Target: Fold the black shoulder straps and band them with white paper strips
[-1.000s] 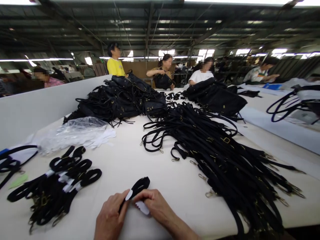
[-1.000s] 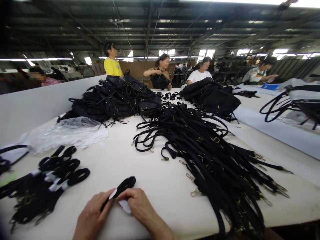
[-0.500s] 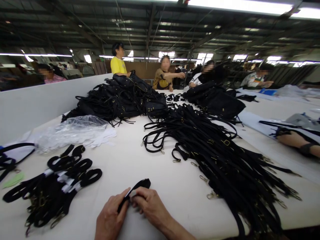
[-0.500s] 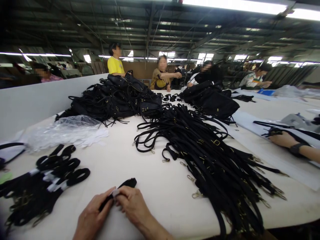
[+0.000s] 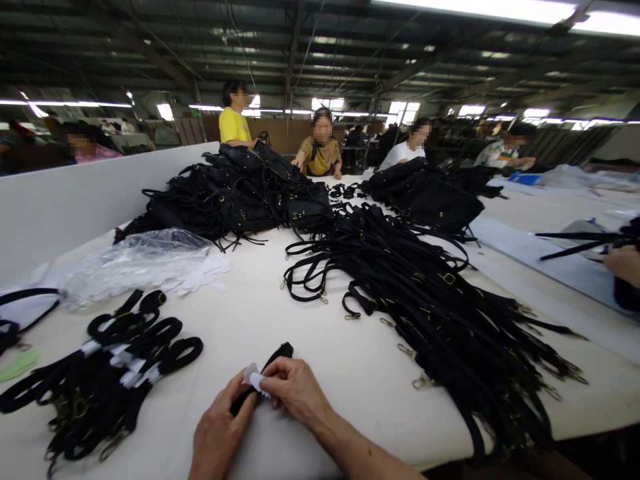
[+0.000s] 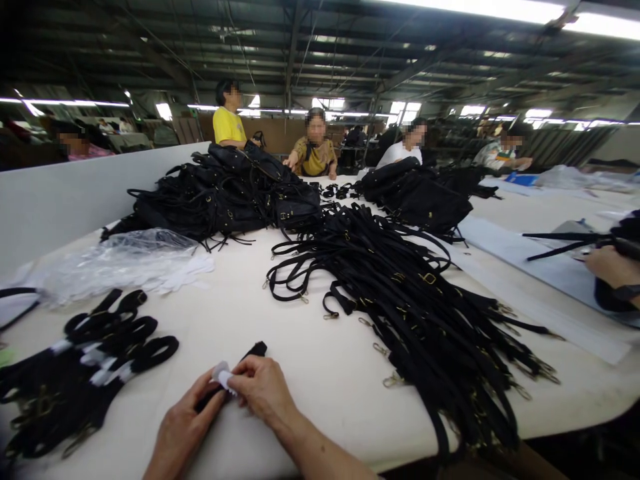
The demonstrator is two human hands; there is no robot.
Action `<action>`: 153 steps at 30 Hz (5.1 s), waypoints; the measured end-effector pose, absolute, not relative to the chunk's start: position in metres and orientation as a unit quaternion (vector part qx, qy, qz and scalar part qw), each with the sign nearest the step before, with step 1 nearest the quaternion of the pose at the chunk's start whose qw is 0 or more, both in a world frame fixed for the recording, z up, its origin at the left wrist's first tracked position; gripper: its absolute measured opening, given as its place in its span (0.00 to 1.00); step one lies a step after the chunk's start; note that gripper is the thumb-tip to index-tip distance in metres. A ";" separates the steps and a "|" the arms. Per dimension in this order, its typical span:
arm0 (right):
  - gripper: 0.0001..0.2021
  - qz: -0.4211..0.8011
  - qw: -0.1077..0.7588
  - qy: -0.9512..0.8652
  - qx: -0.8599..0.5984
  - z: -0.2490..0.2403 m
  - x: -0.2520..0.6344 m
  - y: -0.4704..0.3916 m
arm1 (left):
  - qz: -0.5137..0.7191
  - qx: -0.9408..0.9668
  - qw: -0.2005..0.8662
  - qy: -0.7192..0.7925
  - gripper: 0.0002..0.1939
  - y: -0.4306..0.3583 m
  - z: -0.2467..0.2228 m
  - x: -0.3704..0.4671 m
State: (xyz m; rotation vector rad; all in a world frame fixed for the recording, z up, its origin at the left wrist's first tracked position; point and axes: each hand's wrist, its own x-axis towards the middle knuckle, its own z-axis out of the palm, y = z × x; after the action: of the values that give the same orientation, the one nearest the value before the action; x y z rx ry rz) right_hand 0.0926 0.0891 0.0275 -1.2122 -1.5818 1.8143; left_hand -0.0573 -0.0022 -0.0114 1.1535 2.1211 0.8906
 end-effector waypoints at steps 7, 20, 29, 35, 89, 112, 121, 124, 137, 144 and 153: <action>0.05 0.659 0.208 -0.561 -0.454 0.022 0.086 0.096 | 0.333 0.454 0.263 0.784 0.27 -0.005 -0.013 -0.054; 0.04 0.607 0.215 -0.610 -0.462 0.030 0.079 0.092 | 0.340 0.492 0.208 0.774 0.23 -0.007 -0.016 -0.054; 0.02 0.634 0.188 -0.597 -0.454 0.028 0.063 0.090 | 0.322 0.501 0.222 0.772 0.25 -0.007 -0.020 -0.057; 0.04 0.632 0.195 -0.595 -0.457 0.029 0.063 0.091 | 0.316 0.474 0.247 0.784 0.26 -0.006 -0.015 -0.053; 0.18 0.679 0.203 -0.579 -0.404 0.021 0.086 0.095 | 0.325 0.457 0.239 0.793 0.15 -0.007 -0.014 -0.044; 0.15 0.720 0.220 -0.528 -0.393 0.018 0.089 0.093 | 0.321 0.505 0.230 0.767 0.17 -0.009 -0.025 -0.052; 0.08 0.724 0.198 -0.518 -0.410 0.019 0.081 0.096 | 0.307 0.528 0.201 0.766 0.17 -0.008 -0.023 -0.051; 0.08 0.716 0.210 -0.515 -0.422 0.016 0.081 0.094 | 0.351 0.534 0.192 0.745 0.18 -0.010 -0.017 -0.049; 0.08 0.690 0.228 -0.558 -0.400 0.017 0.087 0.091 | 0.407 0.442 0.326 0.730 0.20 -0.001 -0.006 -0.053; 0.21 0.672 0.210 -0.612 -0.361 0.018 0.095 0.090 | 0.380 0.457 0.317 0.739 0.18 -0.002 -0.006 -0.052; 0.20 0.527 0.173 -0.761 -0.337 0.039 0.098 0.091 | 0.366 0.474 0.299 0.743 0.16 -0.006 -0.005 -0.050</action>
State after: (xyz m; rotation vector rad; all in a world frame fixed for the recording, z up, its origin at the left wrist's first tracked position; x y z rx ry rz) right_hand 0.0975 0.0912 0.0391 -0.9557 -2.1593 1.4938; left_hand -0.0500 -0.0057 -0.0049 1.2594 1.9726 0.9716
